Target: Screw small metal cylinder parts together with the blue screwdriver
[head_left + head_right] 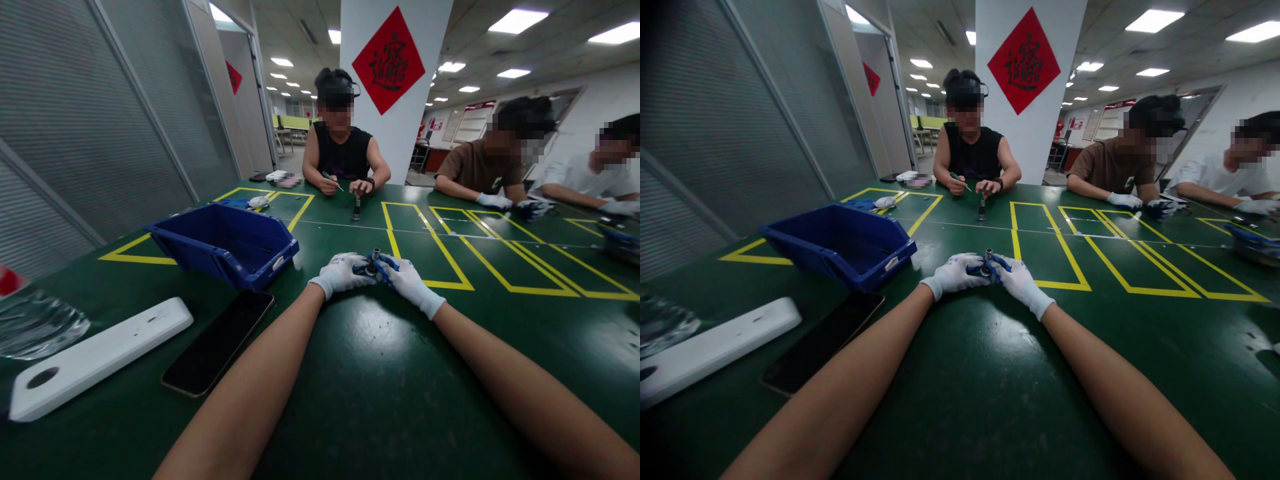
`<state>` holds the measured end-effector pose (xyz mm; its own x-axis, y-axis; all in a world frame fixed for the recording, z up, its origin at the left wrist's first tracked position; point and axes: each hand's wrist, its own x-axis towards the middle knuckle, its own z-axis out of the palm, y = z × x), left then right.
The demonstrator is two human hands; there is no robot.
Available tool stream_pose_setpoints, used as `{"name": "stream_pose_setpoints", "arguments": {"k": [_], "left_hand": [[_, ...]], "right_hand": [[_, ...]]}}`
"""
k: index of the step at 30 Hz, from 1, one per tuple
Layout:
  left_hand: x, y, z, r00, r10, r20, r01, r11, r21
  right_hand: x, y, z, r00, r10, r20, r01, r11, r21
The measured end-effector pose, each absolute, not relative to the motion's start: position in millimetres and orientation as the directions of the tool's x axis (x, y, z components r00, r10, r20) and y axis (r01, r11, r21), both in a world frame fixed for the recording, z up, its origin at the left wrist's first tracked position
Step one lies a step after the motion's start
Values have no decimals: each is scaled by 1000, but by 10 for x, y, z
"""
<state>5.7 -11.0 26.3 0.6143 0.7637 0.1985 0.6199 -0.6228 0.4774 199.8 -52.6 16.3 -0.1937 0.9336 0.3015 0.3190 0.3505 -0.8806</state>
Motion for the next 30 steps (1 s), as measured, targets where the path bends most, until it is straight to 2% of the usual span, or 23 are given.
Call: {"name": "stream_pose_setpoints", "arguments": {"k": [4, 7, 11, 14, 22, 30], "left_hand": [[66, -89, 251, 624, 755, 199, 604, -628, 490], [71, -52, 201, 629, 746, 218, 598, -644, 477], [88, -20, 136, 602, 759, 248, 613, -639, 465], [92, -12, 118, 568, 781, 259, 654, -620, 434], [29, 27, 91, 445, 847, 292, 751, -530, 393], [66, -70, 164, 469, 768, 436, 612, -639, 467]], "right_hand": [[1969, -555, 175, -84, 975, 204, 159, 215, -963], [1933, -563, 201, -54, 988, 147, -31, 146, -989], [1892, -528, 233, -33, 998, 45, -377, 29, -926], [1905, -496, 224, -106, 993, -57, -527, -105, -843], [1996, -489, 226, -293, 920, -260, -603, -389, -696], [2015, -463, 172, -297, 908, -296, -546, -416, -727]]}}
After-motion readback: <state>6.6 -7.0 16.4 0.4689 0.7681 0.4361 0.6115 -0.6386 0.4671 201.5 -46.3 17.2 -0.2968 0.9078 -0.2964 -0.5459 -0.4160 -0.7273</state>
